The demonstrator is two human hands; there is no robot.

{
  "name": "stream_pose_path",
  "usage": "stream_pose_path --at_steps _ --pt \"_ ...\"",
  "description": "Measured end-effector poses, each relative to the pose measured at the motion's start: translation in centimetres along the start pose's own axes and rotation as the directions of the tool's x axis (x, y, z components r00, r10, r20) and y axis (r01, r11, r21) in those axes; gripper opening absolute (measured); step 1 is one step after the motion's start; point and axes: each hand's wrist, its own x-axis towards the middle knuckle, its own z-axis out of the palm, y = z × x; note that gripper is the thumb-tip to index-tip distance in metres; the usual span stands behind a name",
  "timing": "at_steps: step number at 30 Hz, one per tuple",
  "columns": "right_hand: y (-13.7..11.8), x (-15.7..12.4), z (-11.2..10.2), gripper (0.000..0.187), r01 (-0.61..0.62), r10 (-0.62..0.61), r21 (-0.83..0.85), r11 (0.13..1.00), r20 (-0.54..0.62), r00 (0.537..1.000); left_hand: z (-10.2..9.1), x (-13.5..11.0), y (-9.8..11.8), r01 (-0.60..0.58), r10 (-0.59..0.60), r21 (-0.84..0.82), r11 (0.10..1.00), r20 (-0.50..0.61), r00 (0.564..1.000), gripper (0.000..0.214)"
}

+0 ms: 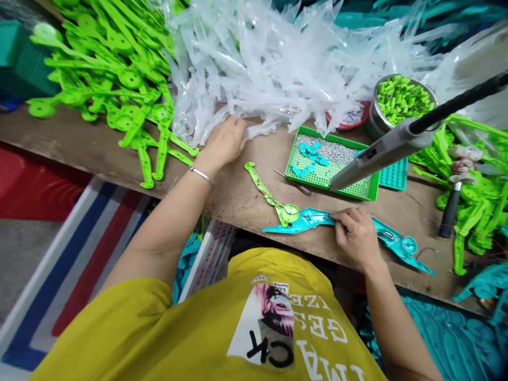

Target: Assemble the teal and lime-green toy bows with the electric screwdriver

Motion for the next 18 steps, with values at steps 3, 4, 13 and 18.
stream_pose_path --at_steps 3,4,13,18 --pt "-0.3 0.3 -0.5 0.014 -0.016 0.016 0.003 1.000 -0.027 1.000 -2.3 -3.4 -1.1 0.040 -0.035 -0.074 0.996 0.067 0.997 0.040" --pt "-0.7 0.4 -0.8 0.013 -0.025 0.026 0.013 1.000 -0.058 0.998 -3.2 -4.7 -1.2 0.031 -0.023 -0.089 0.996 0.082 0.996 0.041" --pt "-9.6 3.5 -1.7 0.055 0.054 -0.008 0.554 0.831 -0.084 0.996 -6.4 -14.3 7.7 -0.248 0.218 -0.412 0.877 -0.119 0.969 0.014" --pt "-12.3 2.7 1.7 0.051 0.203 -0.031 0.510 0.836 -0.326 0.945 -2.0 -16.9 11.1 -0.003 -0.292 -0.576 0.817 -0.418 0.860 0.034"
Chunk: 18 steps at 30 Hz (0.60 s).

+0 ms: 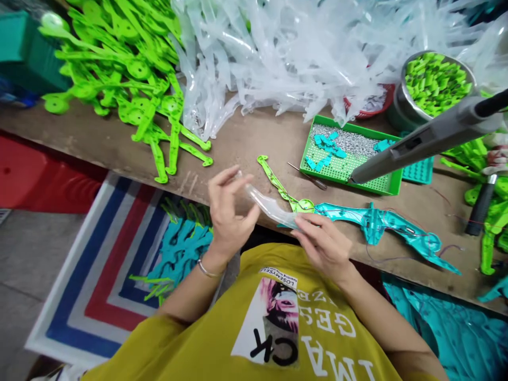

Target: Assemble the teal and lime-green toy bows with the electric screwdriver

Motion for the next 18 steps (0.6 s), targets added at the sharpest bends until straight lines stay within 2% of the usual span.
stream_pose_path --at_steps 1,2,3,5,6,8,10,14,18 --pt "0.2 -0.5 0.7 0.050 0.015 -0.015 -0.028 0.999 -0.024 1.000 0.6 -0.8 -0.1 0.140 -0.145 -0.111 0.984 -0.037 0.989 0.044" --pt "0.5 -0.9 1.2 0.048 0.022 -0.024 -0.053 0.998 -0.035 0.999 1.1 -1.5 -0.1 0.278 -0.284 -0.252 0.927 0.011 0.959 0.049" --pt "0.8 -1.2 1.7 0.045 0.025 -0.028 -0.071 0.997 -0.038 0.999 1.6 -2.0 -0.2 0.401 -0.387 -0.387 0.830 0.116 0.915 0.049" --pt "1.3 -1.4 2.3 0.038 0.042 -0.045 -0.087 0.995 -0.023 0.999 2.3 -2.4 -0.2 0.592 -0.474 -0.529 0.608 0.356 0.805 0.047" --pt "1.5 -1.3 2.3 0.036 0.053 -0.054 -0.084 0.995 -0.008 0.999 2.5 -2.3 -0.3 0.650 -0.488 -0.544 0.530 0.431 0.759 0.048" --pt "1.9 -0.7 1.9 0.034 0.044 -0.043 -0.069 0.997 0.012 0.999 2.9 -1.7 -0.7 0.698 -0.506 -0.549 0.461 0.484 0.714 0.052" --pt "2.5 0.0 1.0 0.031 -0.053 0.054 -0.075 0.996 0.009 0.999 3.2 -0.9 -1.4 0.714 -0.508 -0.540 0.445 0.504 0.698 0.056" --pt "3.9 1.1 -0.4 0.022 -0.308 0.309 -0.114 0.945 -0.004 0.951 3.8 0.1 -2.8 0.721 -0.507 -0.528 0.448 0.514 0.692 0.073" --pt "5.1 1.3 -0.1 0.026 -0.374 0.377 -0.062 0.925 0.065 0.924 4.5 -0.1 -3.3 0.729 -0.522 -0.524 0.441 0.511 0.683 0.088"
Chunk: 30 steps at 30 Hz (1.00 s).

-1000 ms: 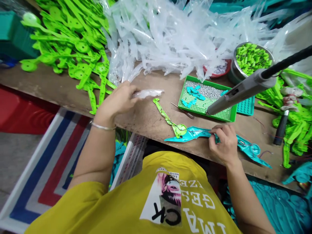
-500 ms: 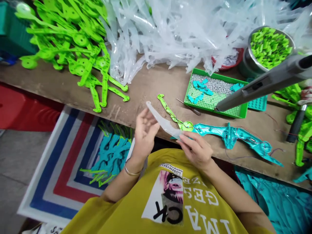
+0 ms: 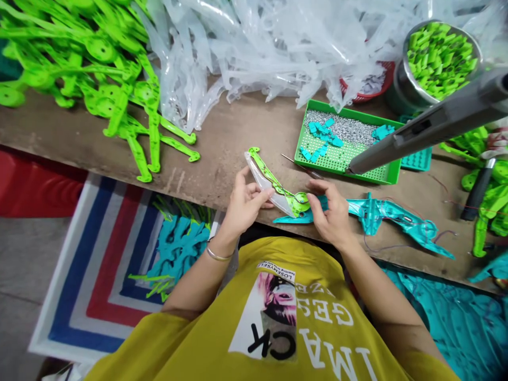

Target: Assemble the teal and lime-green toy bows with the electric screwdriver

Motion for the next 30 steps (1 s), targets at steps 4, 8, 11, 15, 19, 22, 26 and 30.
stream_pose_path --at_steps 4,8,11,15,19,22,26,30 --pt "0.1 0.3 0.4 0.031 0.015 -0.013 -0.028 0.999 0.053 0.999 0.4 0.1 -0.4 0.016 -0.016 0.020 1.000 0.009 1.000 0.107" --pt "0.0 0.6 0.2 0.031 0.040 -0.036 -0.034 0.999 0.110 0.993 0.3 0.1 -0.5 0.003 -0.003 0.013 1.000 0.008 1.000 0.114" --pt "0.1 0.7 0.1 0.029 0.041 -0.038 -0.018 0.999 0.126 0.991 0.2 0.2 -0.6 -0.016 0.016 -0.002 1.000 0.005 1.000 0.111" --pt "0.3 0.7 0.2 0.029 0.054 -0.053 -0.007 0.999 0.139 0.989 0.3 0.2 -0.7 -0.035 0.035 -0.005 0.999 -0.024 0.999 0.111" --pt "0.2 0.8 0.1 0.029 0.057 -0.054 -0.011 0.998 0.158 0.986 0.4 0.3 -0.7 -0.018 0.018 0.000 1.000 -0.027 0.999 0.115" --pt "-0.1 1.0 -0.1 0.029 0.035 -0.029 -0.024 0.999 0.209 0.977 0.3 0.4 -0.7 -0.008 0.008 0.011 1.000 -0.020 1.000 0.119" --pt "-0.5 1.3 -0.5 0.032 0.017 -0.002 -0.049 0.999 0.297 0.955 0.1 0.5 -0.7 -0.012 0.012 0.029 1.000 -0.005 1.000 0.118" --pt "-0.5 1.6 -0.5 0.031 0.006 0.030 -0.097 0.995 0.361 0.932 0.1 0.7 -0.5 -0.001 0.001 0.027 1.000 0.008 1.000 0.122"
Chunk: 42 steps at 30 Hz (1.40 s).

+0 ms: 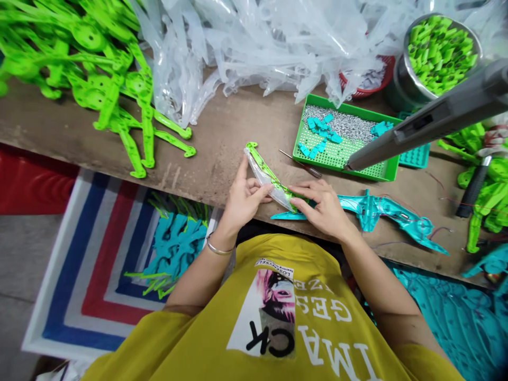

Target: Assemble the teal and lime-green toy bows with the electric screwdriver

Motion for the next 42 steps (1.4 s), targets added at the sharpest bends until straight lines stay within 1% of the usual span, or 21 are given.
stream_pose_path --at_steps 7,16,22,26,28,30,34,38,42 --pt "-0.2 0.2 -0.2 0.032 -0.046 0.046 -0.016 0.999 0.039 0.998 -0.3 0.4 0.0 0.016 -0.016 0.060 0.998 0.011 1.000 0.123" --pt "-0.4 0.3 -0.4 0.031 -0.061 0.061 -0.016 0.998 0.045 0.997 -0.3 0.7 -0.7 -0.012 0.012 0.029 1.000 0.020 1.000 0.120" --pt "-0.2 0.3 -0.3 0.030 -0.042 0.042 -0.018 0.999 0.050 0.998 -0.2 0.9 -1.2 -0.097 0.097 0.063 0.993 0.008 0.995 0.112" --pt "-0.1 0.2 -0.3 0.032 -0.033 0.035 -0.042 0.999 0.054 0.998 0.4 0.6 -1.4 -0.160 0.169 0.157 0.975 -0.043 0.985 0.098" --pt "-0.1 0.2 -0.3 0.032 -0.030 0.032 -0.051 0.998 0.053 0.998 0.6 0.5 -1.4 -0.179 0.189 0.174 0.968 -0.045 0.981 0.095" --pt "0.0 0.1 -0.2 0.032 -0.028 0.030 -0.052 0.998 0.052 0.998 0.6 0.6 -1.3 -0.162 0.168 0.151 0.975 -0.029 0.985 0.095" --pt "0.0 0.1 -0.2 0.032 -0.032 0.034 -0.046 0.998 0.047 0.998 0.2 0.8 -1.2 -0.080 0.079 0.109 0.991 0.007 0.997 0.100" --pt "0.0 0.2 -0.2 0.032 -0.032 0.035 -0.048 0.998 0.051 0.998 0.0 0.8 -1.1 -0.069 0.066 0.123 0.990 0.022 0.998 0.097" --pt "0.0 0.4 -0.2 0.033 -0.038 0.041 -0.049 0.998 0.069 0.997 0.2 0.7 -0.8 -0.036 0.038 0.169 0.985 -0.007 0.999 0.097"
